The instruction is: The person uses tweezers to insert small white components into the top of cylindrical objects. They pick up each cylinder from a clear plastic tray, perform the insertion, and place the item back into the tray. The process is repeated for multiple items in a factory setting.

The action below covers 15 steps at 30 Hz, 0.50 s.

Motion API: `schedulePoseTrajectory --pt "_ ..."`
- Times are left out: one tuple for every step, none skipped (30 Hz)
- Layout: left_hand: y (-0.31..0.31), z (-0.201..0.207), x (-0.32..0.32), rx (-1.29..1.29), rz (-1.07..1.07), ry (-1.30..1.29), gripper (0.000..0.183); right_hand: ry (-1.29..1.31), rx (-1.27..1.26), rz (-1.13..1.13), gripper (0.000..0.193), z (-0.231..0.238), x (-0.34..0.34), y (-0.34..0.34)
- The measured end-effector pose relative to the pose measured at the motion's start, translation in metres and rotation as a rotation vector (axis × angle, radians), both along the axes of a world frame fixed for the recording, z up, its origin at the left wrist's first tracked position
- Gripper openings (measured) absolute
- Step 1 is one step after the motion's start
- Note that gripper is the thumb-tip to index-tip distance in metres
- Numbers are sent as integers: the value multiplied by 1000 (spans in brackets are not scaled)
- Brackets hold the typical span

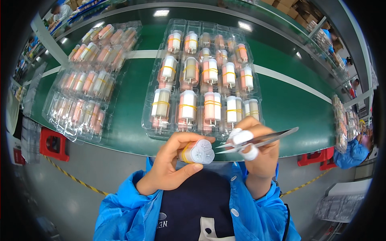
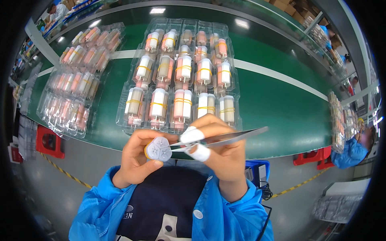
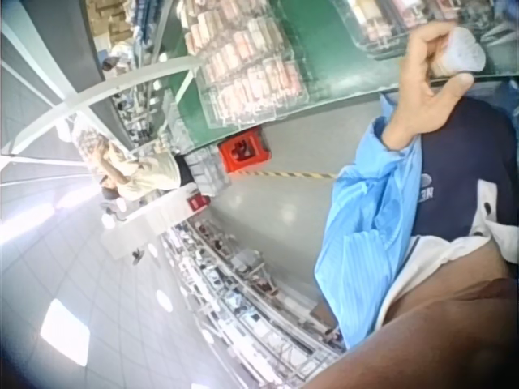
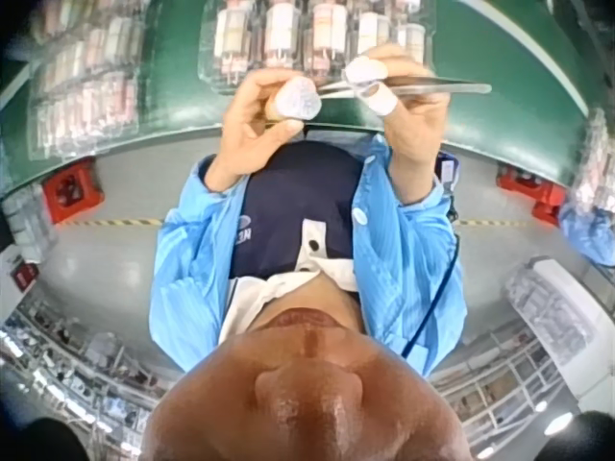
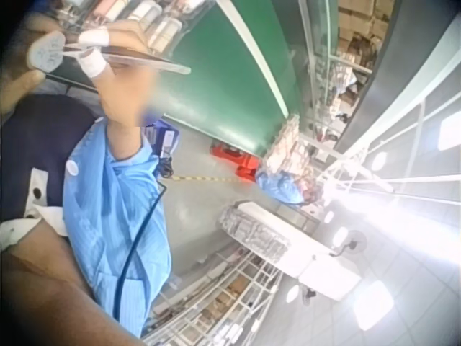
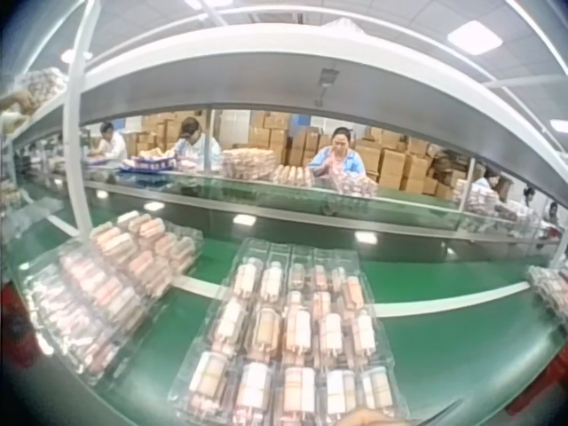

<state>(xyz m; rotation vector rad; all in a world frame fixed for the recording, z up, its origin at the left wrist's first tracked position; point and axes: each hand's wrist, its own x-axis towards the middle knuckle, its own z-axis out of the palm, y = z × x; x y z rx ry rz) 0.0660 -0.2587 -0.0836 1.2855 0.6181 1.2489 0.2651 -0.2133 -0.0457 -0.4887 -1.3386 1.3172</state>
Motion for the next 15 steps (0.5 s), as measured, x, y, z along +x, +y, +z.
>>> schedulePoseTrajectory --pt "1 -1 1 34 18 13 50 -69 2 -2 19 0 -2 -1" --pt "2 -2 3 68 35 26 51 -137 5 -3 19 0 -4 -3" --pt "2 -3 3 103 53 40 53 -172 7 -40 20 -2 -6 -5" --pt "2 -5 3 133 78 61 54 -132 -33 -78 21 -3 -6 -8" --pt "3 -8 2 163 102 82 55 -91 -73 -115 21 -3 -7 -12" --pt "3 -9 2 193 127 104 55 -50 -113 -153 22 -2 -8 -14" --pt "2 -9 3 178 154 133 56 -27 -97 -173 23 2 -9 -16" --pt "0 -8 6 164 181 163 56 -22 -73 -180 22 3 -12 -19" --pt "-2 -7 7 149 208 193 56 -18 -50 -187 22 3 -16 -22" --pt "-1 -4 6 205 205 246 56 -15 -25 -195 22 4 -17 -23" --pt "1 2 5 260 202 299 56 -97 63 -214 21 2 -17 -22" --pt "2 5 4 315 199 353 56 -108 86 -216 21 2 -18 -22" --pt "1 5 6 290 198 339 58 -119 107 -218 21 2 -20 -24" --pt "2 3 6 318 212 375 58 -129 128 -219 21 2 -21 -25" --pt "4 0 6 345 225 411 58 -156 120 -234 20 6 -22 -27"
